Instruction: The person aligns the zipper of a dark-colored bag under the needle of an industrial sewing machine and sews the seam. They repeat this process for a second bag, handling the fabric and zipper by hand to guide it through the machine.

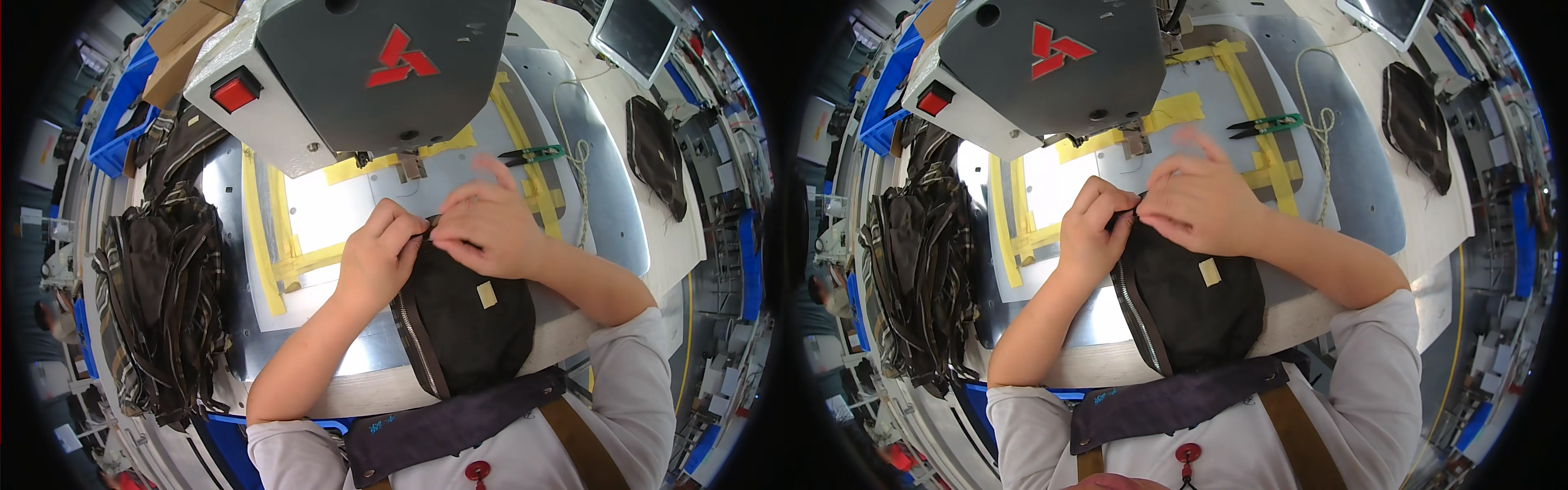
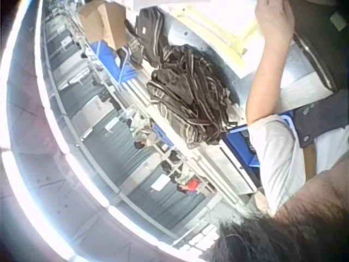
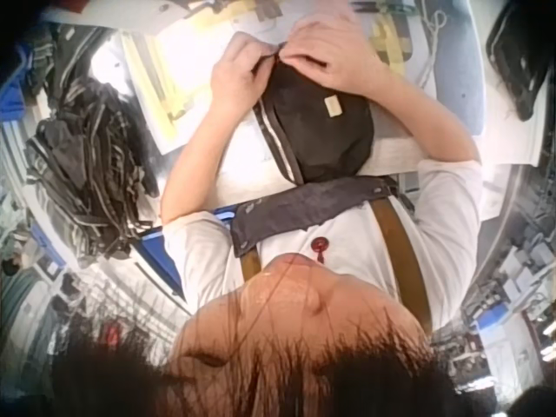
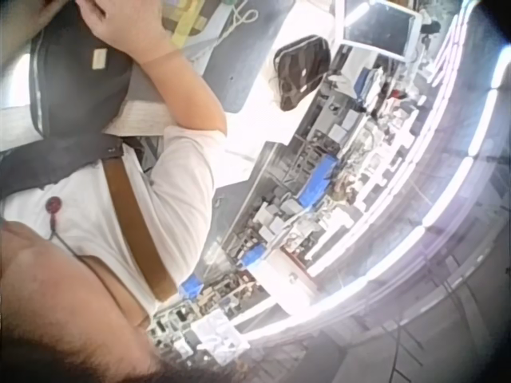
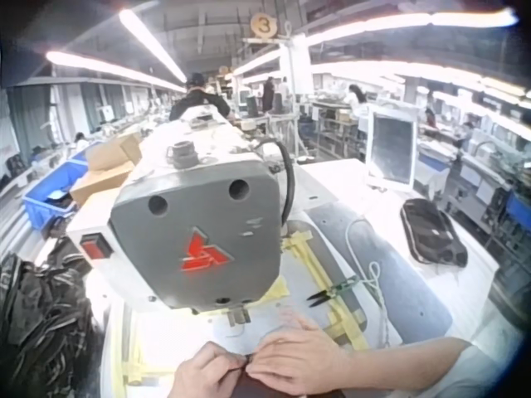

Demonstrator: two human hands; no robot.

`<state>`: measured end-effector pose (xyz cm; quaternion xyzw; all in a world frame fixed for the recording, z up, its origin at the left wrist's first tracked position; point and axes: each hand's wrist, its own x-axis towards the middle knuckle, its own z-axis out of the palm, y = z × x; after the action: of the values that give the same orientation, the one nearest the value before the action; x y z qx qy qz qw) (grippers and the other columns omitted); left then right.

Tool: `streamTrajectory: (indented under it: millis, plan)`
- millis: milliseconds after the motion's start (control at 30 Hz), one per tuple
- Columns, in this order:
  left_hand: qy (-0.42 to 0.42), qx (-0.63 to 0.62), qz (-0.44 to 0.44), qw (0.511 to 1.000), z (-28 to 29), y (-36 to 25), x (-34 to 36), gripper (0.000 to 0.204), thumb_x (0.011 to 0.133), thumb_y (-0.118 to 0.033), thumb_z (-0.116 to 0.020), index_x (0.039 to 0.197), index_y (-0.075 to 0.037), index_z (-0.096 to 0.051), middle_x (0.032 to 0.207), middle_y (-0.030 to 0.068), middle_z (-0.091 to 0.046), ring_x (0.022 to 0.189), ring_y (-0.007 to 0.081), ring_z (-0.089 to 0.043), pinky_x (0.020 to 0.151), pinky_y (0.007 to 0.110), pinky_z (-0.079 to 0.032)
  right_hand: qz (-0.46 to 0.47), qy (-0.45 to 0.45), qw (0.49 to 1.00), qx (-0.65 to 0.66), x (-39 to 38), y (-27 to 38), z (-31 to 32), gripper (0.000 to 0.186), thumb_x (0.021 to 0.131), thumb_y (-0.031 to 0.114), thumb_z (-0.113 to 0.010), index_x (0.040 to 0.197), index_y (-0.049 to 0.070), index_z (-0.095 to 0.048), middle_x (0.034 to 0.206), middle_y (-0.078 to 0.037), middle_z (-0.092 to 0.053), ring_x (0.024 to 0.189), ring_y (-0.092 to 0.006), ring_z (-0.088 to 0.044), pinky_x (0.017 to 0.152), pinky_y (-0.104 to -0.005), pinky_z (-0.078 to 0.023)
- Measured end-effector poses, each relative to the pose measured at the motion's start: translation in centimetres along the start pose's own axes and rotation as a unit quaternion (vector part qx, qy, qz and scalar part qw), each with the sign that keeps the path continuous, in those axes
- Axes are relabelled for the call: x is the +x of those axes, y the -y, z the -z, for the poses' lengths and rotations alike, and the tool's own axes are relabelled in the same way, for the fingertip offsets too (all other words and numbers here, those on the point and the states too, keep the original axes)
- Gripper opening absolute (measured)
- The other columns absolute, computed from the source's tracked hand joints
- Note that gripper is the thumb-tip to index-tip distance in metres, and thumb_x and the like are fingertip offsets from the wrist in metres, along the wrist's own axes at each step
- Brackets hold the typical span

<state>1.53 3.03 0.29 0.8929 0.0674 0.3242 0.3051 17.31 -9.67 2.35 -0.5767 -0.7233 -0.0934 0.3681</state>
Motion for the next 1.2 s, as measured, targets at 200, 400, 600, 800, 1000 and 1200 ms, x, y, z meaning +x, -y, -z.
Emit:
streamTrajectory:
  millis: [200,400,600,800,1000,1200]
  plan:
    - [0.031,0.06,-0.011,0.998,-0.1,-0.3,-0.2,0.022,0.069,0.007,-0.071,0.085,-0.006,-0.062,0.086,0.0062,-0.058,0.069,0.0239,-0.062,0.057,0.033,-0.051,-0.14,0.054,0.986,0.073,1.7,0.0,1.0,0.007,0.075,0.011,-0.068,0.081,0.011,-0.063,0.084,0.0,-0.063,0.09,-0.0215,-0.06,0.107,-0.0538,-0.03]
    - [0.078,0.119,-0.098,0.985,-0.7,-0.2,-0.5,0.019,0.071,0.001,-0.067,0.087,-0.007,-0.059,0.086,0.0062,-0.051,0.062,0.0238,-0.058,0.052,0.034,-0.05,-0.173,0.19,0.963,0.075,1.7,-1.1,0.4,0.007,0.079,0.015,-0.063,0.079,0.008,-0.063,0.08,-0.005,-0.065,0.079,-0.0225,-0.061,0.104,-0.0468,-0.035]
    - [0.059,0.079,-0.049,0.994,-0.2,-0.2,-0.4,0.017,0.073,0.0,-0.068,0.085,-0.007,-0.059,0.085,0.0063,-0.05,0.064,0.0245,-0.059,0.053,0.034,-0.05,-0.211,0.149,0.95,0.177,2.3,-1.3,-0.8,0.01,0.077,0.015,-0.064,0.077,0.005,-0.064,0.076,-0.009,-0.066,0.075,-0.0261,-0.062,0.084,-0.04,-0.046]
    - [0.054,0.029,0.008,0.998,-0.5,-0.5,-0.2,0.02,0.069,0.005,-0.072,0.082,-0.006,-0.062,0.084,0.0066,-0.052,0.067,0.0246,-0.059,0.058,0.035,-0.049,-0.221,0.166,0.952,0.134,1.8,-1.7,-1.0,0.011,0.077,0.014,-0.066,0.08,0.003,-0.063,0.079,-0.01,-0.065,0.076,-0.0284,-0.06,0.075,-0.0385,-0.047]
    - [-0.009,-0.041,0.072,0.997,-0.2,-0.6,-0.3,0.025,0.067,0.011,-0.071,0.084,-0.005,-0.061,0.085,0.0063,-0.055,0.071,0.0226,-0.06,0.062,0.032,-0.05,-0.129,0.053,0.986,0.095,1.0,-0.5,-1.2,0.01,0.077,0.012,-0.069,0.081,0.008,-0.062,0.078,-0.005,-0.061,0.082,-0.0239,-0.058,0.087,-0.0418,-0.043]
    - [-0.039,-0.015,0.052,0.998,0.1,-0.4,-0.1,0.029,0.064,0.008,-0.074,0.086,-0.005,-0.059,0.085,0.0068,-0.062,0.075,0.0228,-0.064,0.061,0.03,-0.052,0.043,-0.018,0.997,-0.059,0.7,0.5,-0.5,0.01,0.076,0.013,-0.072,0.08,0.01,-0.064,0.077,0.0,-0.058,0.081,-0.0172,-0.058,0.097,-0.05,-0.04]
